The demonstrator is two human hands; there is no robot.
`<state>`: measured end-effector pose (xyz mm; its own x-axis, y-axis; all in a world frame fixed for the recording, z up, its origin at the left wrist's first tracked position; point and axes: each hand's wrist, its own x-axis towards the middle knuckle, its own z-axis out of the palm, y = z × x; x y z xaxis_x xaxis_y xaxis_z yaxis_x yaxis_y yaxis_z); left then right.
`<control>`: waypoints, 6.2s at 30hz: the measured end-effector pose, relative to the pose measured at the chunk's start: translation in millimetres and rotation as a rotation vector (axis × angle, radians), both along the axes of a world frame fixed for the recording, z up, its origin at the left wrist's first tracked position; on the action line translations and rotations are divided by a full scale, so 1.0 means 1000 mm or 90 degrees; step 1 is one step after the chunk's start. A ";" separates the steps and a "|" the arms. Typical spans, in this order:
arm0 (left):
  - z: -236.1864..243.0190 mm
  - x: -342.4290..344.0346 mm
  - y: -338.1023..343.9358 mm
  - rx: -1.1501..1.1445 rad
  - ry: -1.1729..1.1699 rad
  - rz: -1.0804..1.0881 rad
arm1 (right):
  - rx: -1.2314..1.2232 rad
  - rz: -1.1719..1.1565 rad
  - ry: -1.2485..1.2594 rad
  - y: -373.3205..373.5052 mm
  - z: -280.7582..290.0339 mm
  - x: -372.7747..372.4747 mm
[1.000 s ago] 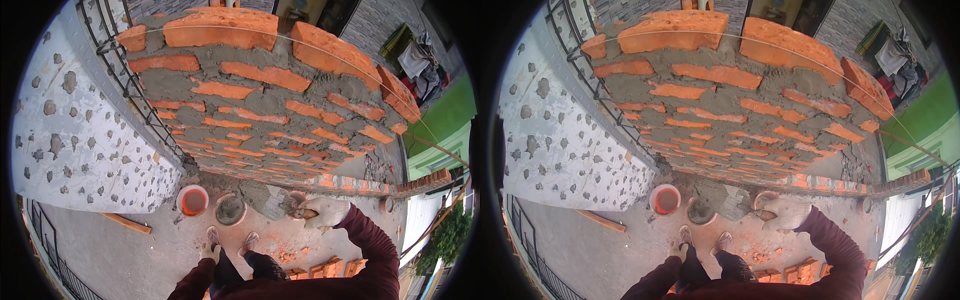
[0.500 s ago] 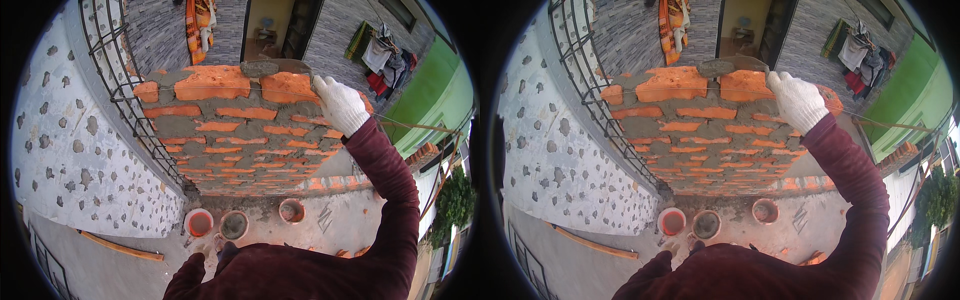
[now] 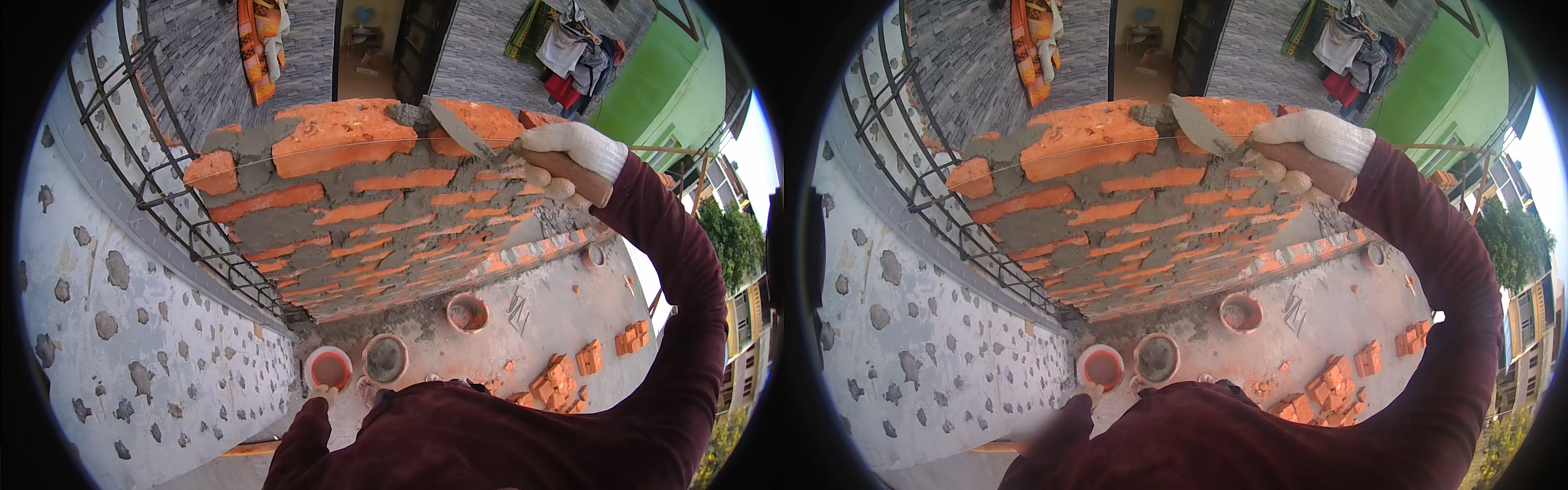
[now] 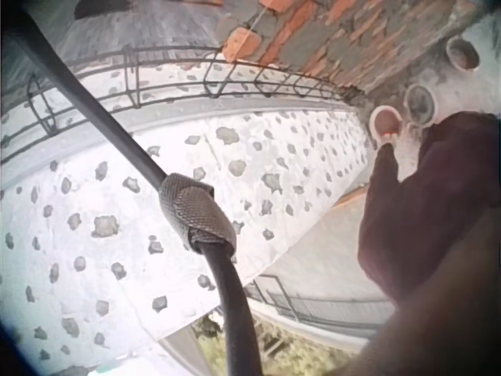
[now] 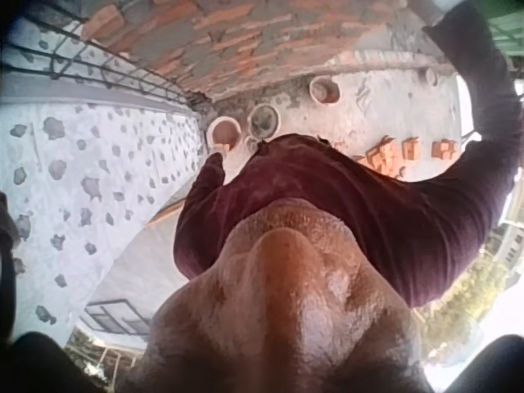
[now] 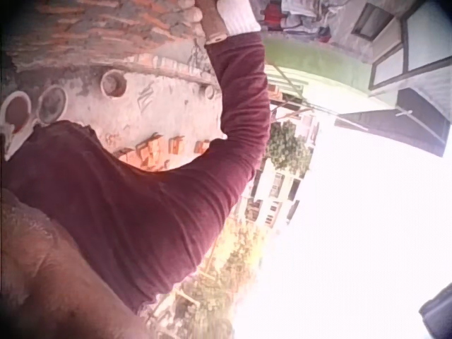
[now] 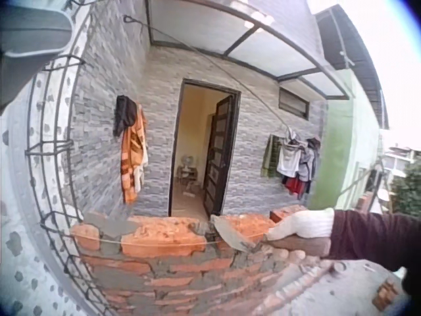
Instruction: The person scoops mortar from a bucket with a trowel and spreads it on a partially built brick wall. They place bricks onto the mortar, tap them into alignment, and scrape off excess mortar. The process repeats as the wall height increases.
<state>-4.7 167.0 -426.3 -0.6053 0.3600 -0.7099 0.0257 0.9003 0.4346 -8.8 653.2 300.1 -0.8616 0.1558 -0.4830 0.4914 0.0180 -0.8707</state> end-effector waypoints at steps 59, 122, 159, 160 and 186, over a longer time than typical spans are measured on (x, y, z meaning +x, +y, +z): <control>0.076 0.139 0.116 0.107 -0.083 0.109 | 0.918 -0.024 0.441 0.092 -0.242 0.040; -0.044 0.378 0.194 -0.073 -0.107 0.188 | 0.235 0.558 -0.174 0.030 -1.029 0.131; 0.075 0.178 0.092 -0.074 0.129 0.247 | 0.892 0.207 0.274 0.267 0.008 0.090; 0.080 0.183 0.107 -0.072 0.116 0.252 | 1.066 0.215 0.355 0.276 -0.008 0.086; 0.015 0.005 0.110 0.033 0.051 -0.029 | 0.492 0.015 -0.153 0.180 -0.004 0.044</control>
